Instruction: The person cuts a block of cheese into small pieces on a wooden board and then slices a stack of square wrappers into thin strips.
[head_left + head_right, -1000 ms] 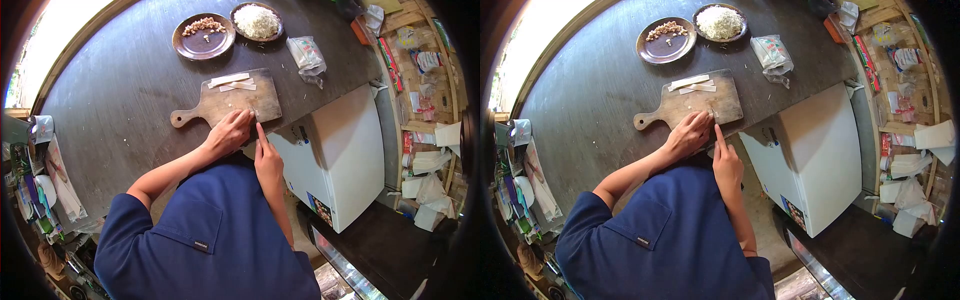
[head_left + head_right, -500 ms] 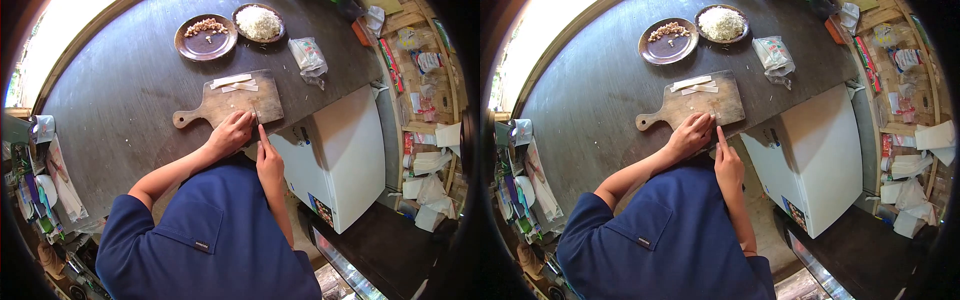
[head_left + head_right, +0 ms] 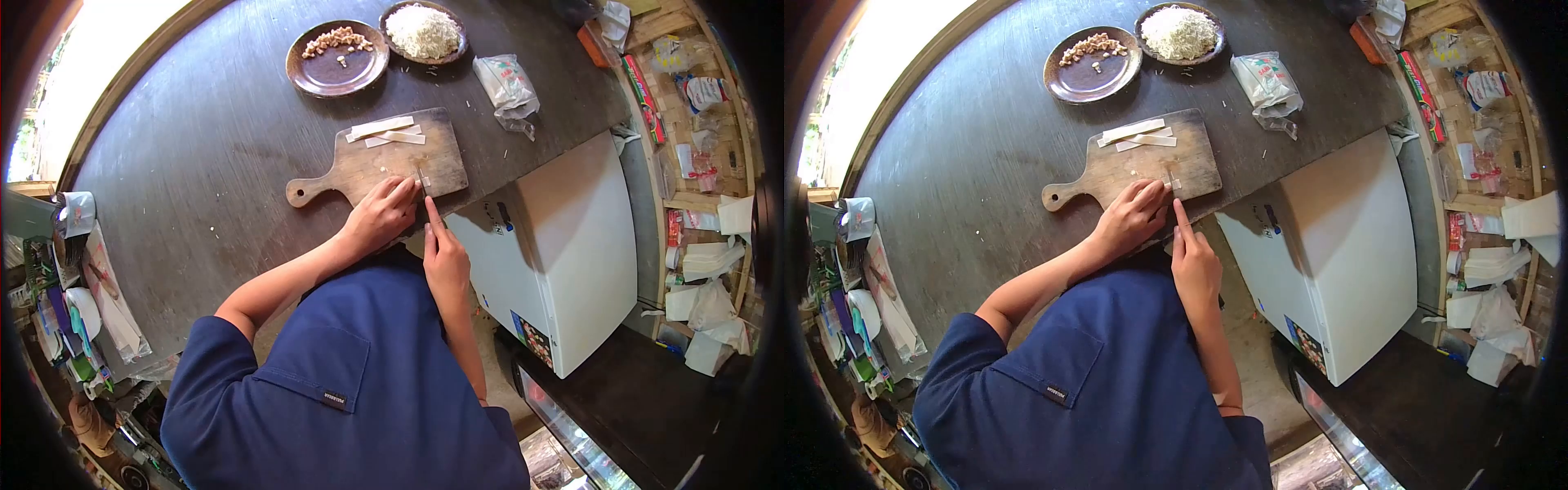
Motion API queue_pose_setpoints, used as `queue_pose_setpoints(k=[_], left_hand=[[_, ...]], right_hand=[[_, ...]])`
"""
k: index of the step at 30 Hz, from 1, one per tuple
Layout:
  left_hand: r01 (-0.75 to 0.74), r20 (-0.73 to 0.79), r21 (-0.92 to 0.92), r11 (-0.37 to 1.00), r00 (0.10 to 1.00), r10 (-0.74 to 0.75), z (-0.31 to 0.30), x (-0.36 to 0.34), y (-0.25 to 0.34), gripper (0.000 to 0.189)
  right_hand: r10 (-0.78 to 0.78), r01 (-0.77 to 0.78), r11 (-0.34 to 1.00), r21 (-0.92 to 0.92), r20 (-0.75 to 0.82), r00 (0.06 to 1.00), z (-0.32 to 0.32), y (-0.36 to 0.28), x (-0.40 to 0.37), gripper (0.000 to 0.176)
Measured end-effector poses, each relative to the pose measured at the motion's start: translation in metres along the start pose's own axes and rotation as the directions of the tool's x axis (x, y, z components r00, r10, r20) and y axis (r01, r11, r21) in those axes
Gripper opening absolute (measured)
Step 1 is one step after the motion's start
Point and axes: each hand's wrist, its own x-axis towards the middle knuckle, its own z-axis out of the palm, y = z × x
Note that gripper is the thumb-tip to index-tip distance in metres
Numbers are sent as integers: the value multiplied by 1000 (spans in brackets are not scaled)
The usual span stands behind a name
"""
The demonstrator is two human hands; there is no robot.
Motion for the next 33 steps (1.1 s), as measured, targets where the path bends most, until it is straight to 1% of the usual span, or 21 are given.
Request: queue_pose_setpoints(k=[2,4,5,7,11,13,15,17,19,21,29,31,33], left_hand=[[-8,-7,17,1000,1000,8,1,-2,-1,45],[-6,2,9,1000,1000,6,0,-2,-3,45],[-8,5,-11,1000,1000,8,0,-2,-2,44],[0,-11,-20,1000,1000,0,-2,1,0,44],[-17,-15,-6,1000,1000,17,-4,2,-2,43],[-35,-17,-5,999,999,34,-3,2,1,43],[-52,-62,6,999,997,52,-2,3,-2,44],[-51,-50,-8,999,997,51,-5,3,-3,44],[-37,-31,-39,999,999,36,-4,1,-1,45],[31,-48,-79,996,998,-35,2,0,0,44],[-33,-10,-11,999,999,33,-2,0,-2,44],[-48,7,-2,999,999,48,0,-1,-3,44],[-31,-30,7,999,999,31,2,-1,-2,43]], right_hand=[[-9,9,999,38,-1,1000,0,-5,0,58],[32,-29,998,-64,35,999,-5,-7,-9,58],[33,-30,998,-61,37,999,-5,-8,-12,58],[53,-45,992,-114,65,997,-7,-9,-15,58],[115,-105,989,-102,95,989,-5,-11,-5,54],[53,-46,995,-93,69,996,1,-7,2,58],[55,-49,995,-88,68,996,-1,-7,0,58],[50,-44,995,-85,67,997,-3,-9,-2,58],[123,-101,982,-161,133,983,-10,-13,-13,58],[119,-99,981,-164,118,986,-10,-13,-17,58],[116,-103,987,-127,95,989,-9,-15,-13,57],[138,-124,986,-110,130,982,-13,-17,-15,58],[147,-131,984,-124,134,980,-10,-16,-16,58]])
